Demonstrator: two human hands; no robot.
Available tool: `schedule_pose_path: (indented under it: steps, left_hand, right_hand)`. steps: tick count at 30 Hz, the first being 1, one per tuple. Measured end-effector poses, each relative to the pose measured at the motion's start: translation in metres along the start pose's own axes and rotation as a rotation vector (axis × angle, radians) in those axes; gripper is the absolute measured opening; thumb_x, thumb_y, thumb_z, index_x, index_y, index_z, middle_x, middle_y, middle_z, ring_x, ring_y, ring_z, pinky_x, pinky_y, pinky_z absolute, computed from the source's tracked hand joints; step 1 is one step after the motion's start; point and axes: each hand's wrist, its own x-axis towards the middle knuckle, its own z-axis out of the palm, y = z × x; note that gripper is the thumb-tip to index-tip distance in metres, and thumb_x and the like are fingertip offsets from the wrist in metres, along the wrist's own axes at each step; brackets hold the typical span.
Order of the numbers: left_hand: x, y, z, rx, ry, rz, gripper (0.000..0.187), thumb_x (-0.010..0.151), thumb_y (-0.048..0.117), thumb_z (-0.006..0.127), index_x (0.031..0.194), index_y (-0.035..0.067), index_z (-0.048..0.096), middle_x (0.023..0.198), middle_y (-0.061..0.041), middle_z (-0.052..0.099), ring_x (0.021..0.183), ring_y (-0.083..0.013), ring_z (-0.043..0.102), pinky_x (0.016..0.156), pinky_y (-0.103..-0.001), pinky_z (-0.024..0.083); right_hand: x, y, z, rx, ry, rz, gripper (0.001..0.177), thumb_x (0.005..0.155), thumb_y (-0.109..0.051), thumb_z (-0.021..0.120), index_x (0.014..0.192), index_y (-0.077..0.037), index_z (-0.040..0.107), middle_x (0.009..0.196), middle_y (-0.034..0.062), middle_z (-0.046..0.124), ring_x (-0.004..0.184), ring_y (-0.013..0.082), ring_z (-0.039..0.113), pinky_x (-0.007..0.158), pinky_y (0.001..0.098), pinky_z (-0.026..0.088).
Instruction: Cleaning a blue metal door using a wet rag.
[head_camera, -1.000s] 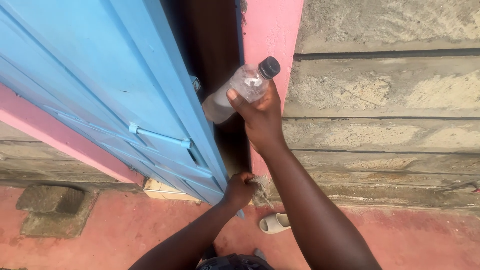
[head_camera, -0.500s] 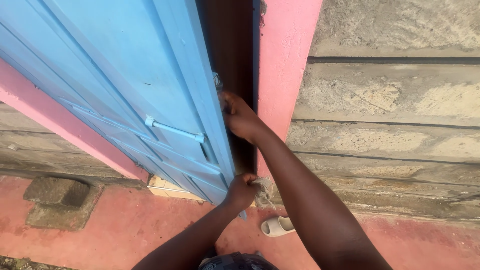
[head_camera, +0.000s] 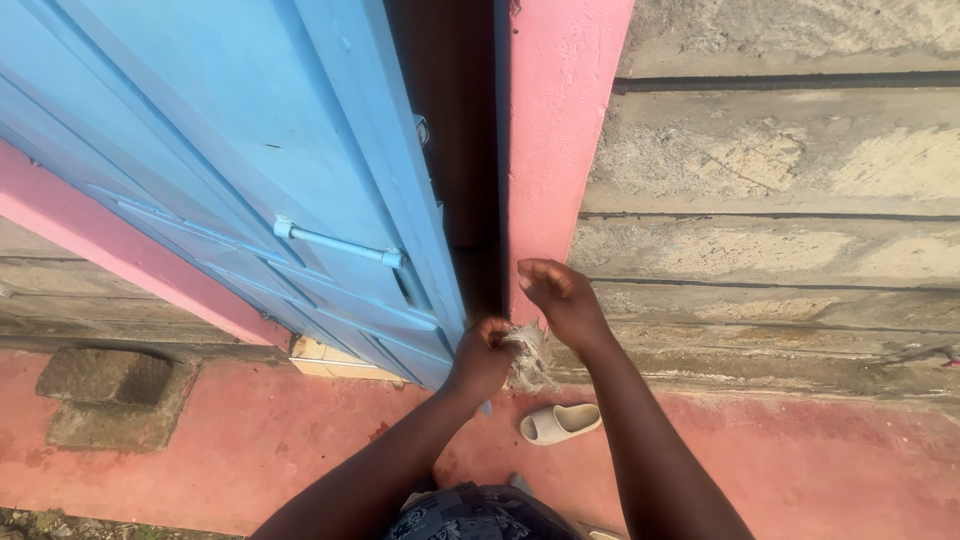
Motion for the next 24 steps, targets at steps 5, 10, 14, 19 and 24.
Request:
schedule_pose_path:
  steps: [5, 10, 14, 19, 24]
  left_hand:
    - [0.011, -0.005, 0.007, -0.208, -0.024, 0.027, 0.029, 0.091, 0.010, 0.071, 0.117, 0.001, 0.061, 0.097, -0.008, 0.070, 0.080, -0.0135, 0.067, 0.066, -0.029, 0.059]
    - [0.008, 0.012, 0.014, -0.284, -0.073, -0.062, 0.025, 0.092, 0.012, 0.070, 0.115, 0.003, 0.063, 0.104, -0.006, 0.073, 0.084, -0.0149, 0.070, 0.073, -0.031, 0.060]
    - [0.017, -0.002, 0.017, -0.333, -0.102, -0.051, 0.024, 0.092, 0.012, 0.069, 0.114, 0.002, 0.064, 0.105, -0.007, 0.074, 0.085, -0.0149, 0.070, 0.075, -0.033, 0.060]
    - [0.016, 0.003, 0.010, -0.283, -0.104, -0.054, 0.023, 0.092, 0.013, 0.069, 0.113, 0.003, 0.065, 0.105, -0.006, 0.074, 0.087, -0.0139, 0.071, 0.075, -0.032, 0.060]
    - [0.038, -0.002, 0.004, -0.350, -0.152, -0.034, 0.021, 0.095, 0.011, 0.065, 0.114, 0.003, 0.066, 0.101, -0.008, 0.071, 0.083, -0.0174, 0.067, 0.073, -0.034, 0.057]
  right_hand:
    - [-0.059, 0.012, -0.005, 0.100, 0.121, 0.300, 0.042, 0.097, -0.021, 0.067, 0.137, -0.008, 0.065, 0.112, 0.0044, 0.069, 0.095, 0.0114, 0.060, 0.079, 0.0278, 0.051]
    - [-0.079, -0.004, 0.004, 0.331, 0.290, 0.517, 0.042, 0.096, -0.030, 0.063, 0.131, -0.008, 0.066, 0.100, 0.0026, 0.071, 0.081, 0.0100, 0.064, 0.063, 0.0291, 0.054]
    - [-0.079, 0.007, 0.003, -0.045, 0.411, 0.289, 0.031, 0.097, -0.023, 0.067, 0.118, -0.001, 0.073, 0.088, 0.0053, 0.074, 0.075, 0.0085, 0.065, 0.065, 0.0265, 0.054]
    - [-0.078, 0.013, 0.012, -0.196, 0.443, 0.169, 0.025, 0.096, -0.018, 0.068, 0.111, 0.001, 0.075, 0.086, 0.0035, 0.077, 0.074, 0.0067, 0.066, 0.066, 0.0246, 0.054]
    - [-0.080, 0.002, 0.019, 0.199, 0.406, 0.235, 0.025, 0.099, -0.014, 0.067, 0.117, 0.002, 0.075, 0.088, 0.0007, 0.071, 0.073, 0.0048, 0.056, 0.064, 0.0231, 0.045]
